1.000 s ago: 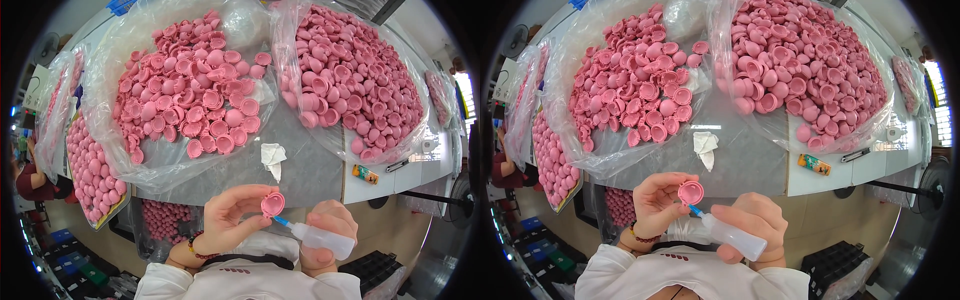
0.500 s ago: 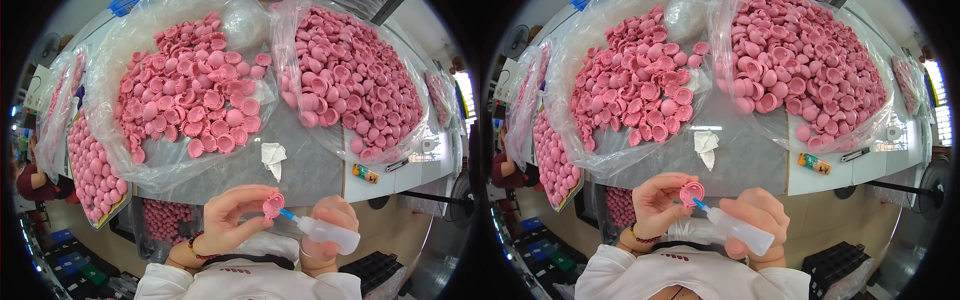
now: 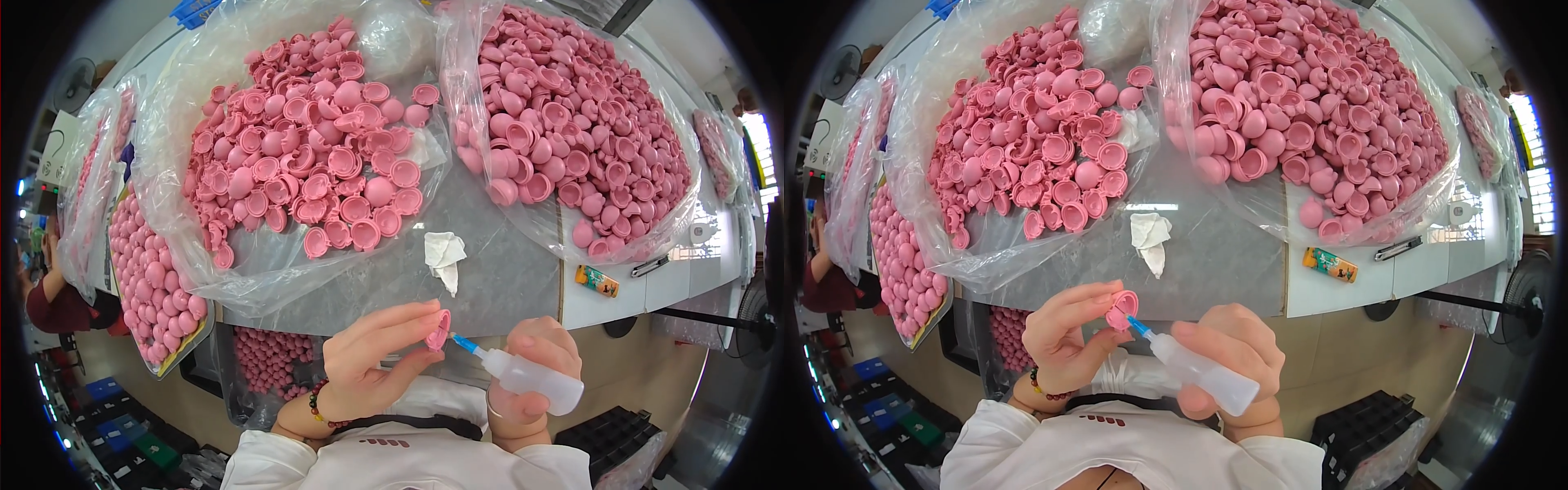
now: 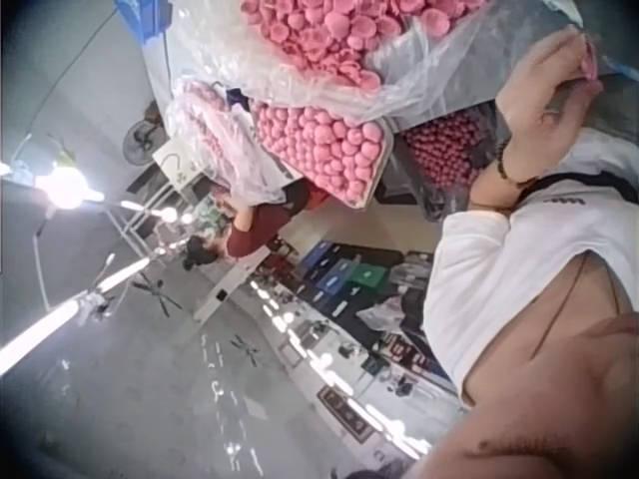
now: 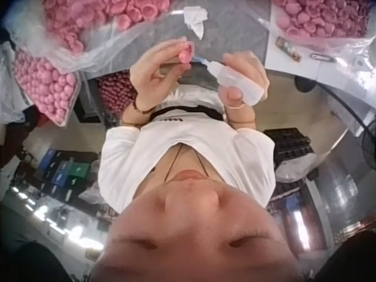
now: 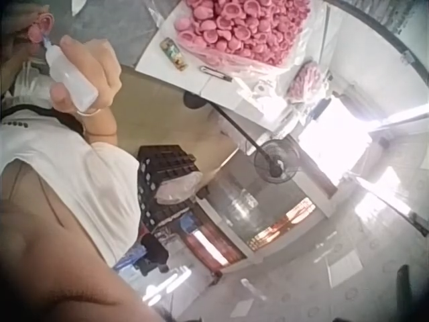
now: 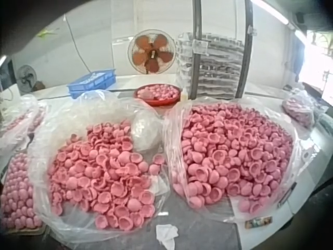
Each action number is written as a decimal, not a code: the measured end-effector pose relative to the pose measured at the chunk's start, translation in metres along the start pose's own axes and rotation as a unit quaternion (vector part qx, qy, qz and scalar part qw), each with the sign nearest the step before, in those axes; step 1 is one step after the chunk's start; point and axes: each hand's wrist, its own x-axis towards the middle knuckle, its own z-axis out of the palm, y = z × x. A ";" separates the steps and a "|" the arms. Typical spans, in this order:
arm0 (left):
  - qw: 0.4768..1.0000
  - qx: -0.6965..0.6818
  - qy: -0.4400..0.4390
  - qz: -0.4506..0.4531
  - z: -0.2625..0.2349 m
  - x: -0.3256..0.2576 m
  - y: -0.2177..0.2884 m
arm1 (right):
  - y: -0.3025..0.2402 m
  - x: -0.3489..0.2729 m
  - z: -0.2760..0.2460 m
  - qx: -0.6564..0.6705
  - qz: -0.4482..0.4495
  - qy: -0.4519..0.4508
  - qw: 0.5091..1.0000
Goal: Applying glue to pink plastic toy components and joining them together.
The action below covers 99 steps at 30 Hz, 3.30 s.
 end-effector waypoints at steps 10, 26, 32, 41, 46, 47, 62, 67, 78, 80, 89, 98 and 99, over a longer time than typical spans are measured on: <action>0.827 -0.538 0.010 -0.162 0.001 -0.008 -0.020 | 0.039 0.028 -0.005 -0.104 0.198 -0.075 0.972; 0.918 -0.357 0.013 -0.170 -0.003 -0.006 -0.008 | 0.057 0.071 -0.073 -0.494 0.080 -0.122 0.857; 0.885 -0.403 0.036 -0.229 -0.002 -0.006 -0.006 | 0.050 0.069 -0.067 -0.475 0.136 -0.128 0.860; 0.875 -0.426 0.025 -0.231 -0.007 -0.010 -0.010 | 0.042 0.057 -0.067 -0.442 0.003 -0.083 0.893; 0.869 -0.429 0.017 -0.248 -0.008 -0.011 -0.011 | 0.021 0.025 -0.042 -0.236 0.018 -0.246 0.940; 0.862 -0.435 0.018 -0.259 -0.008 -0.010 -0.010 | 0.022 0.020 -0.038 -0.217 0.011 -0.315 0.924; 0.927 -0.317 -0.002 -0.202 0.004 -0.007 -0.010 | 0.004 0.020 -0.009 -0.081 0.028 -0.239 0.967; 0.970 -0.204 -0.011 -0.129 0.003 -0.005 -0.010 | 0.012 0.014 -0.007 -0.085 0.014 -0.247 0.965; 0.973 -0.172 -0.041 -0.148 0.005 -0.004 -0.012 | 0.013 0.015 -0.008 -0.111 -0.020 -0.249 0.962; 0.973 -0.172 -0.042 -0.148 0.006 -0.003 -0.012 | 0.012 0.014 -0.009 -0.117 -0.016 -0.249 0.961; 0.970 -0.187 -0.042 -0.151 0.006 -0.004 -0.013 | 0.015 0.011 -0.009 -0.129 -0.024 -0.245 0.961; 0.968 -0.196 -0.034 -0.152 0.006 -0.004 -0.014 | 0.009 0.002 0.002 -0.174 -0.054 -0.202 0.962; 0.970 -0.188 -0.027 -0.151 0.007 -0.004 -0.015 | 0.009 0.000 0.004 -0.173 -0.054 -0.203 0.962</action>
